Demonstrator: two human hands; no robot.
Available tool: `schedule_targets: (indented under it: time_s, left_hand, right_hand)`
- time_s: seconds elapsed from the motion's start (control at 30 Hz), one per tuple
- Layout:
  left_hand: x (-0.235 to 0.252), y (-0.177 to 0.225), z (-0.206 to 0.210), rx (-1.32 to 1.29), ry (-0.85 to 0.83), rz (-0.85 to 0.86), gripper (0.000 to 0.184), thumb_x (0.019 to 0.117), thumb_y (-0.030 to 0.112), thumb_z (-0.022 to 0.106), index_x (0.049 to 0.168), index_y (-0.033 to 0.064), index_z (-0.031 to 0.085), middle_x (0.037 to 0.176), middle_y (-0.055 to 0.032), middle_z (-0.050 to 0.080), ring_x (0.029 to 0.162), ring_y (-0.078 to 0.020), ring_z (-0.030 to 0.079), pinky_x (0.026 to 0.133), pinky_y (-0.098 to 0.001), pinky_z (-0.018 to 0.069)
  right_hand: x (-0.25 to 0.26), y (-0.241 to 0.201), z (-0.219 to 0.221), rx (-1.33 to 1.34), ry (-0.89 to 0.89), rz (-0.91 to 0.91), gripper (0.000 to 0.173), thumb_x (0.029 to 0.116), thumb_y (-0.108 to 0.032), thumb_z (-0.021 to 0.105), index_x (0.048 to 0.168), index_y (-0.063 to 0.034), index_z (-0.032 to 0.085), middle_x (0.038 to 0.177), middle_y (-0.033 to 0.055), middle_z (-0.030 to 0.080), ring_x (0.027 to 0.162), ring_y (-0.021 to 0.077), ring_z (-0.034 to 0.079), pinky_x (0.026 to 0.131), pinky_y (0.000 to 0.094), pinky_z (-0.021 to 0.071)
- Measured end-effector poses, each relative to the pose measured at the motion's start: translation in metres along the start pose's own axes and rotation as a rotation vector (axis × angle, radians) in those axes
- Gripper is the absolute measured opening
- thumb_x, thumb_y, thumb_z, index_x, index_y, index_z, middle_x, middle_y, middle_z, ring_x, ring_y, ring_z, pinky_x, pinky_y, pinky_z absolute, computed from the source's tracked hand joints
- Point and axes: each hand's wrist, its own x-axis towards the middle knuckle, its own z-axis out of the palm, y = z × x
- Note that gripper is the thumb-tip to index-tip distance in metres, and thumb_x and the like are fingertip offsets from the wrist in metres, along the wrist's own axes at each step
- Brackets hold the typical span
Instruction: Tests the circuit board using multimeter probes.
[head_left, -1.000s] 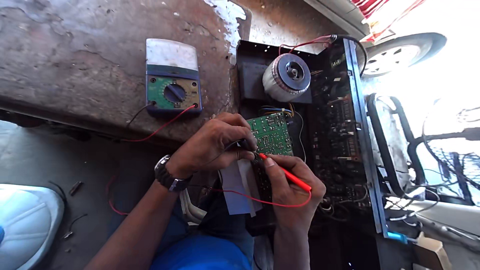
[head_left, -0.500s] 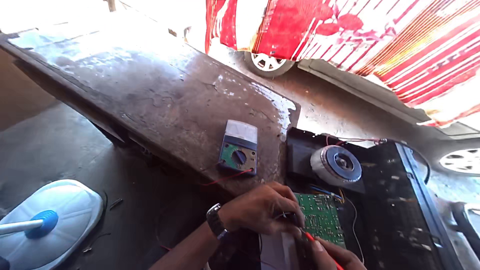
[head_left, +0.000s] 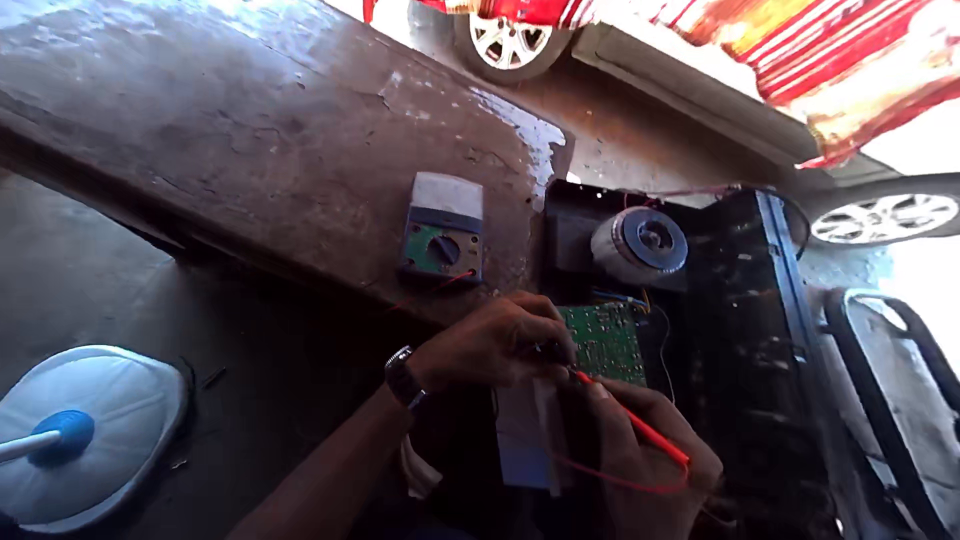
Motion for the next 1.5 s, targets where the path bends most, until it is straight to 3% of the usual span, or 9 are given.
schedule_targets:
  time_s: [0.23, 0.67, 0.93, 1.17, 1.5]
  left_hand:
    - [-0.002, 0.005, -0.001, 0.048, -0.005, -0.012, 0.007, 0.0871, 0.012, 0.079, 0.093, 0.0079, 0.079, 0.101, -0.0037, 0.072, 0.106, -0.0171, 0.065, 0.097, -0.0350, 0.0539]
    - [-0.009, 0.005, -0.004, -0.005, 0.014, -0.024, 0.010, 0.0889, 0.009, 0.077, 0.099, 0.0066, 0.077, 0.105, -0.0030, 0.072, 0.102, -0.0148, 0.067, 0.092, -0.0313, 0.0568]
    - [-0.002, 0.006, -0.002, 0.073, 0.035, -0.011, 0.008, 0.0875, 0.011, 0.079, 0.095, 0.0076, 0.078, 0.103, -0.0033, 0.074, 0.105, -0.0157, 0.067, 0.096, -0.0349, 0.0560]
    - [0.000, 0.001, -0.004, 0.008, 0.042, 0.025, 0.010, 0.0927, 0.010, 0.075, 0.099, 0.0019, 0.076, 0.104, -0.0094, 0.074, 0.109, -0.0200, 0.066, 0.103, -0.0373, 0.0501]
    - [0.001, -0.001, -0.003, 0.026, 0.051, 0.065, 0.010, 0.0912, 0.009, 0.075, 0.098, 0.0016, 0.076, 0.102, -0.0116, 0.073, 0.106, -0.0218, 0.066, 0.099, -0.0359, 0.0503]
  right_hand:
    - [0.000, 0.000, 0.001, 0.032, 0.015, 0.004, 0.007, 0.0896, -0.002, 0.069, 0.093, 0.0025, 0.073, 0.083, 0.0036, 0.074, 0.071, 0.0054, 0.069, 0.063, 0.0174, 0.0587]
    - [-0.003, 0.002, 0.000, 0.044, 0.056, 0.036, 0.006, 0.0888, -0.004, 0.067, 0.089, -0.0004, 0.073, 0.078, 0.0020, 0.072, 0.067, 0.0058, 0.068, 0.060, 0.0180, 0.0575]
    - [-0.002, 0.000, 0.000, 0.010, 0.033, 0.001, 0.006, 0.0884, -0.003, 0.068, 0.090, 0.0008, 0.072, 0.081, 0.0020, 0.072, 0.071, 0.0050, 0.069, 0.063, 0.0176, 0.0586]
    - [0.000, -0.003, 0.000, 0.004, -0.043, -0.027, 0.005, 0.0927, -0.004, 0.064, 0.091, -0.0047, 0.069, 0.083, -0.0075, 0.071, 0.074, -0.0037, 0.066, 0.069, 0.0133, 0.0572]
    - [0.000, 0.003, -0.001, 0.049, -0.035, -0.024, 0.006, 0.0908, 0.000, 0.064, 0.089, -0.0012, 0.069, 0.082, -0.0030, 0.071, 0.076, 0.0010, 0.068, 0.070, 0.0183, 0.0590]
